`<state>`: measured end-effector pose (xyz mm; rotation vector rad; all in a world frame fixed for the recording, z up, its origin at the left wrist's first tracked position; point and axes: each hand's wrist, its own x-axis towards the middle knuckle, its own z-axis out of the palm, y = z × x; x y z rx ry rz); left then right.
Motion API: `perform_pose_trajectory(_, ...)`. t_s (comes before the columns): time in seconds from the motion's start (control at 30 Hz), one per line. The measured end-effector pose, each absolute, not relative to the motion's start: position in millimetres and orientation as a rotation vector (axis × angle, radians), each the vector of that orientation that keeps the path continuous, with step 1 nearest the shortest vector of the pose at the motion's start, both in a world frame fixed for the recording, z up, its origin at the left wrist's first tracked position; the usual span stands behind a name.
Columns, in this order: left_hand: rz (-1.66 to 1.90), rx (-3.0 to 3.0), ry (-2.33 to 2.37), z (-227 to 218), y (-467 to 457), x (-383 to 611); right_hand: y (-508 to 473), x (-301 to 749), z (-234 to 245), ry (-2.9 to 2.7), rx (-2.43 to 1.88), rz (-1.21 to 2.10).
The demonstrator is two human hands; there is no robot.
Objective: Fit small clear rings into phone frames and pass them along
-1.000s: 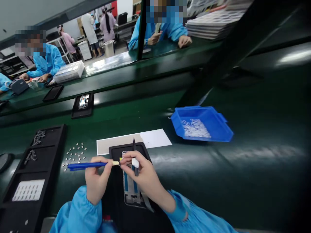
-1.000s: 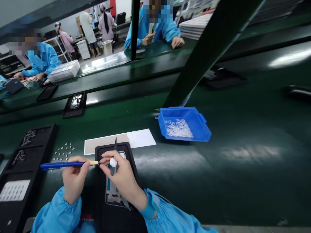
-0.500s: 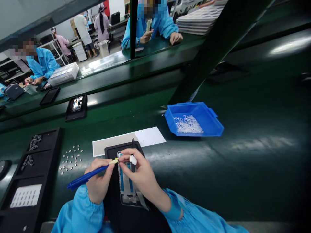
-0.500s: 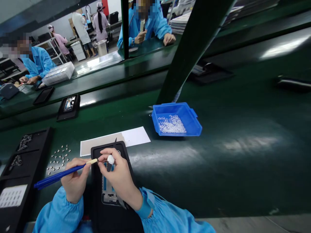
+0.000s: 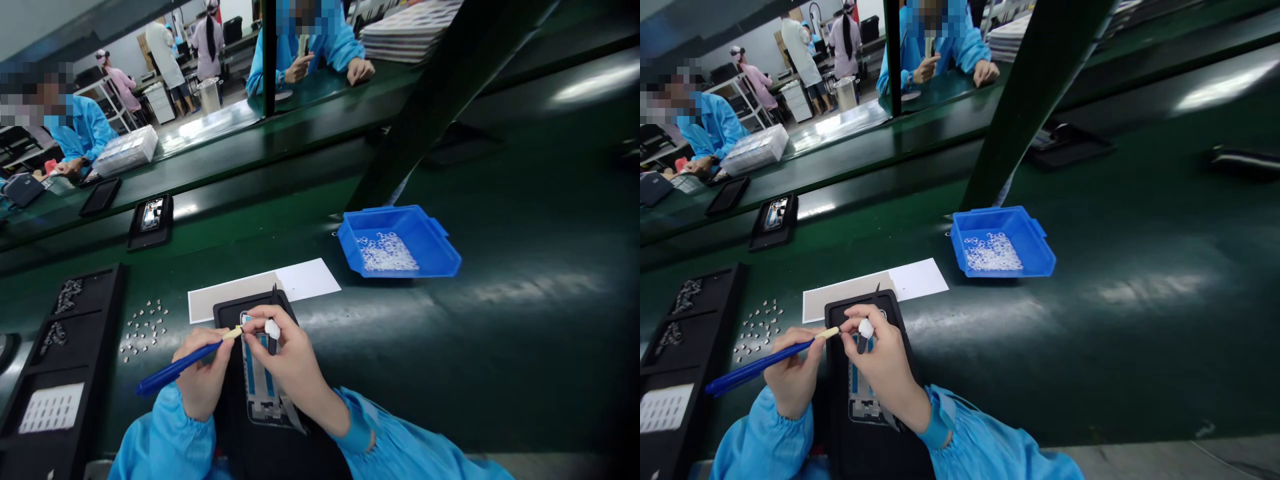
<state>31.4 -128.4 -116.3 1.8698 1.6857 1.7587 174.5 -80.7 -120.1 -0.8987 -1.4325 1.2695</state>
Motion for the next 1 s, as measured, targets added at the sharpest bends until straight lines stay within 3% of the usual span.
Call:
perform_pose_trajectory(0.67,1.763,1.874,1.688,-119.7,-128.3,31.8,-81.0,175.2,-122.9,-1.427,-0.904,1.284)
perform_pose_trajectory(1.0,1.777,1.557,1.733,-117.6,-128.6,35.6,-79.5,172.3,-122.4,-1.371,-0.864,1.329)
